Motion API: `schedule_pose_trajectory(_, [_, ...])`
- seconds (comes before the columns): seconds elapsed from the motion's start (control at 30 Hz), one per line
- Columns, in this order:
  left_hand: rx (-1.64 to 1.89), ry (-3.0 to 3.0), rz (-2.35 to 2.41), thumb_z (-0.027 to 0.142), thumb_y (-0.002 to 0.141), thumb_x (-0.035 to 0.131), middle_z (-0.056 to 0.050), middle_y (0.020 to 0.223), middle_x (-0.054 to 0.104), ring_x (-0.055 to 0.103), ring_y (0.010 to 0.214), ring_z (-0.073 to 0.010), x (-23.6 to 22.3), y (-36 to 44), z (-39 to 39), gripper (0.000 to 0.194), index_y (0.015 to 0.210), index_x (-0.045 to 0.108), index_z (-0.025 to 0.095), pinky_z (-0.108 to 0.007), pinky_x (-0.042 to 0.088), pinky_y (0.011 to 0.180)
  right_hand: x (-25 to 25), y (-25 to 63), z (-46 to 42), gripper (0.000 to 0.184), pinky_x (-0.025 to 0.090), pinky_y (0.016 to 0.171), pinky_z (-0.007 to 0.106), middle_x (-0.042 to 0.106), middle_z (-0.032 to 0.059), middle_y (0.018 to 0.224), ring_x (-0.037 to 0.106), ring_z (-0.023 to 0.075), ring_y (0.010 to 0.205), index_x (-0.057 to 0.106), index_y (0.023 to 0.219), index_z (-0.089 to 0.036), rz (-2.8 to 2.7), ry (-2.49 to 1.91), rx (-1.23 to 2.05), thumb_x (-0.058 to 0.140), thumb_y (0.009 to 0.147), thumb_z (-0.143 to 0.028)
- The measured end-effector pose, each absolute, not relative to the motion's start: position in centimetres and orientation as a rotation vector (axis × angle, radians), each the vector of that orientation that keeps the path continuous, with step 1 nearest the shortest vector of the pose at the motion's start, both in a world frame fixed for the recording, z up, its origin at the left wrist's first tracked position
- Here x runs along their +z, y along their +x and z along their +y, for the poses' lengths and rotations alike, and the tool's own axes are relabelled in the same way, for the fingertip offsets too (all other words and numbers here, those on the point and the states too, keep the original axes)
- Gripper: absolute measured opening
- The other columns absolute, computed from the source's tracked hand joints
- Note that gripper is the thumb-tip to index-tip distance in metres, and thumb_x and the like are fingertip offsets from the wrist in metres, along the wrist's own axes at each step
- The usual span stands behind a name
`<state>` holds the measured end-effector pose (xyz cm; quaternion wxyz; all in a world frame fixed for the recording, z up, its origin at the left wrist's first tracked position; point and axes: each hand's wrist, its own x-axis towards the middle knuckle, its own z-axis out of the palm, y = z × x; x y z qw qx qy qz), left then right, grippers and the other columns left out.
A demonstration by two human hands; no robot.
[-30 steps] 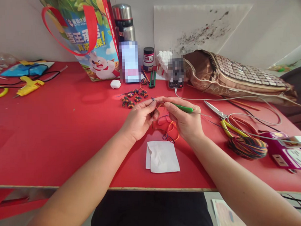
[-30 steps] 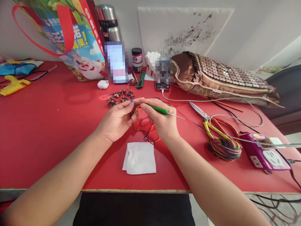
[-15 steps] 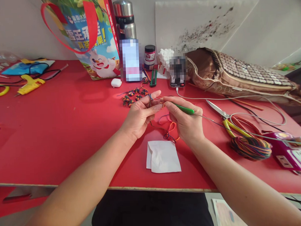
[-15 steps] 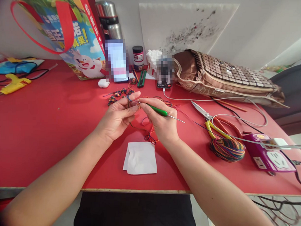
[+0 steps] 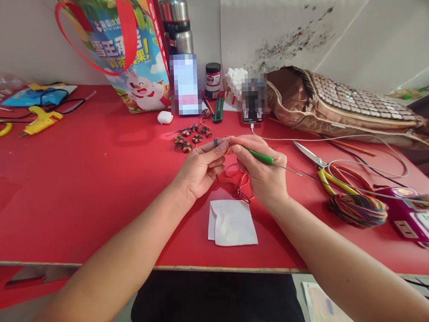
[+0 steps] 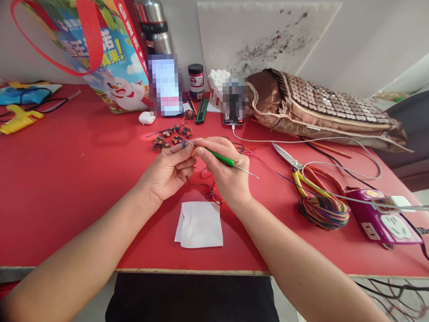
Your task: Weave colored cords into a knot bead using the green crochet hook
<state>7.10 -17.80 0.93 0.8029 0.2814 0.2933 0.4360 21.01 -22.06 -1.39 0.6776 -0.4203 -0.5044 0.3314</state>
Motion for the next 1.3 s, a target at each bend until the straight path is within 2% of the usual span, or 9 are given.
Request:
schedule_pose_trajectory(0.2, [0.971, 0.594, 0.696, 0.011, 0.079, 0.088, 0.003, 0.062, 0.06, 0.031, 0.044, 0.0015, 1.5, 7.2, -17.9, 0.01, 0.074, 0.079, 0.011, -0.012, 0.021, 0.039, -1.5, 21.3, -22.0, 0.025, 0.06, 0.074, 0.033, 0.068, 0.0032, 0.106, 0.067, 0.0176, 0.093, 0.085, 0.109, -0.034, -1.214, -0.952, 0.653, 0.082, 0.088, -0.022])
schedule_pose_trajectory(0.37, [1.038, 0.526, 0.721, 0.007, 0.088, 0.079, 0.0, 0.065, 0.065, 0.033, 0.044, 0.0016, 1.8, 7.3, -17.7, 0.012, 0.076, 0.08, 0.01, -0.011, 0.026, 0.04, -1.8, 20.9, -21.7, 0.069, 0.047, 0.042, 0.026, 0.072, 0.0033, 0.111, 0.055, 0.008, 0.053, 0.065, 0.138, -0.033, -1.122, -1.033, 1.126, 0.093, 0.076, -0.039])
schedule_pose_trajectory(0.47, [1.076, 0.517, 0.708, 0.008, 0.089, 0.078, 0.0, 0.064, 0.063, 0.034, 0.044, 0.0014, 2.1, 7.2, -17.6, 0.013, 0.076, 0.079, 0.01, -0.011, 0.025, 0.039, -1.7, 20.4, -21.8, 0.052, 0.039, 0.036, 0.023, 0.07, -0.001, 0.077, 0.052, 0.0087, 0.044, 0.069, 0.111, -0.021, -1.208, -1.08, 1.505, 0.092, 0.074, -0.051])
schedule_pose_trajectory(0.6, [1.089, 0.524, 0.691, 0.007, 0.088, 0.079, 0.0, 0.065, 0.064, 0.034, 0.044, 0.0014, 2.5, 6.9, -17.5, 0.012, 0.077, 0.079, 0.01, -0.012, 0.025, 0.039, -1.6, 20.4, -22.1, 0.04, 0.031, 0.038, 0.022, 0.054, -0.0065, 0.054, 0.042, 0.0073, 0.039, 0.066, 0.084, -0.019, -1.33, -1.122, 1.423, 0.075, 0.087, -0.058])
schedule_pose_trajectory(0.77, [1.122, 0.537, 0.679, 0.006, 0.089, 0.078, 0.0, 0.065, 0.065, 0.035, 0.045, 0.0016, 3.1, 6.3, -17.3, 0.013, 0.077, 0.079, 0.011, -0.011, 0.025, 0.04, -1.9, 21.0, -22.2, 0.026, 0.036, 0.054, 0.025, 0.06, -0.0024, 0.06, 0.046, 0.0096, 0.055, 0.07, 0.073, -0.018, -1.787, -1.153, 1.051, 0.067, 0.094, -0.032])
schedule_pose_trajectory(0.93, [1.116, 0.581, 0.676, 0.006, 0.086, 0.081, -0.002, 0.065, 0.066, 0.035, 0.045, 0.0011, 3.3, 5.8, -17.2, 0.009, 0.077, 0.08, 0.01, -0.012, 0.024, 0.039, -1.9, 21.1, -22.5, 0.028, 0.036, 0.058, 0.026, 0.062, -0.0023, 0.06, 0.049, 0.0096, 0.056, 0.07, 0.069, -0.017, -2.008, -1.2, 1.056, 0.068, 0.096, -0.026])
schedule_pose_trajectory(1.07, [1.114, 0.66, 0.67, 0.009, 0.081, 0.085, -0.002, 0.063, 0.064, 0.032, 0.045, 0.0013, 3.0, 5.8, -17.2, 0.008, 0.074, 0.081, 0.01, -0.012, 0.022, 0.04, -1.5, 21.7, -22.3, 0.025, 0.044, 0.055, 0.025, 0.071, 0.0004, 0.081, 0.056, 0.0106, 0.058, 0.078, 0.101, -0.021, -1.695, -1.114, 1.147, 0.077, 0.092, -0.044])
schedule_pose_trajectory(1.2, [1.087, 0.732, 0.645, 0.016, 0.075, 0.091, -0.003, 0.063, 0.066, 0.032, 0.046, 0.0008, 2.4, 6.0, -17.5, 0.01, 0.076, 0.083, 0.011, -0.013, 0.022, 0.042, -1.1, 22.3, -22.2, 0.069, 0.055, 0.057, 0.029, 0.068, 0.0033, 0.109, 0.06, 0.0119, 0.064, 0.064, 0.138, -0.032, -1.379, -1.004, 0.994, 0.092, 0.077, -0.05])
schedule_pose_trajectory(1.3, [1.051, 0.798, 0.625, 0.021, 0.072, 0.094, -0.004, 0.064, 0.068, 0.037, 0.048, -0.0011, 2.0, 6.2, -17.8, 0.014, 0.078, 0.084, 0.012, -0.016, 0.025, 0.043, -0.7, 22.2, -22.7, 0.044, 0.058, 0.064, 0.032, 0.067, 0.0017, 0.096, 0.063, 0.0146, 0.07, 0.068, 0.132, -0.031, -1.397, -0.966, 0.727, 0.082, 0.091, -0.038])
